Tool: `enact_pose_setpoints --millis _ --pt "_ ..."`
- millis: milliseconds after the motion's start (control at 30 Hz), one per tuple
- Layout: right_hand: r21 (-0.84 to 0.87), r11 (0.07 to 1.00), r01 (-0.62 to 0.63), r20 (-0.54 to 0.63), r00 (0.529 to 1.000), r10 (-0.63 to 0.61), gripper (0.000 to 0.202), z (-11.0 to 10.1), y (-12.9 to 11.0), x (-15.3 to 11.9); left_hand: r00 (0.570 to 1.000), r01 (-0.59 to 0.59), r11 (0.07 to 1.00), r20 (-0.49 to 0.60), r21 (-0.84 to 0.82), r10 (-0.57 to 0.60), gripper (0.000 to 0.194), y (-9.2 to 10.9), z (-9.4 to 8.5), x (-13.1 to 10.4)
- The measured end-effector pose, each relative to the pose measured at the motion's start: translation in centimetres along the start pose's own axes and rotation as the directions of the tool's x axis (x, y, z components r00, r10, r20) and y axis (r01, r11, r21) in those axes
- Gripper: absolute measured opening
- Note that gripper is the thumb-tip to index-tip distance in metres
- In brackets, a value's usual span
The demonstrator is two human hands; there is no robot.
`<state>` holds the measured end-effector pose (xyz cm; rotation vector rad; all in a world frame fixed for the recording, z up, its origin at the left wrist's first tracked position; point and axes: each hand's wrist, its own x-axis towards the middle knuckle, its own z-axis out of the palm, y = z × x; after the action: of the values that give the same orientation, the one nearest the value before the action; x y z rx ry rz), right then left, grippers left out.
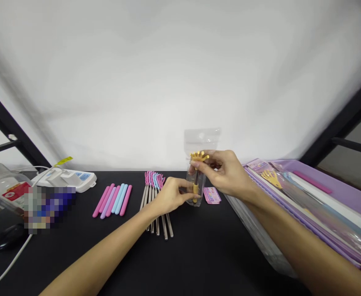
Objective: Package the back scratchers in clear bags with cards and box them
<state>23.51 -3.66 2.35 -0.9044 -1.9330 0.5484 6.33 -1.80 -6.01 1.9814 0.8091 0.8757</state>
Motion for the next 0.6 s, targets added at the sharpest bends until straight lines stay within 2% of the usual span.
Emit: enact_pose_setpoints --millis 167,367,600 --pt "0.039 0.998 -0.043 -0.024 0.999 0.044 0.025 0.1 0.5 0.3 1.000 -0.005 1.000 0.007 0.009 0.005 0.020 -0.2 0.0 0.1" --pt "0.088 0.993 -0.080 -0.090 0.992 0.087 0.030 -0.7 1.7 0.4 0.999 -0.037 0.996 0.027 0.080 0.035 0.026 0.1 -0.1 0.0" --pt "0.131 0.986 -0.105 -0.093 0.989 0.117 0.031 -1.0 2.5 0.3 0.998 -0.006 0.997 0.057 0.078 0.001 0.021 -1.0 -0.1 -0.1"
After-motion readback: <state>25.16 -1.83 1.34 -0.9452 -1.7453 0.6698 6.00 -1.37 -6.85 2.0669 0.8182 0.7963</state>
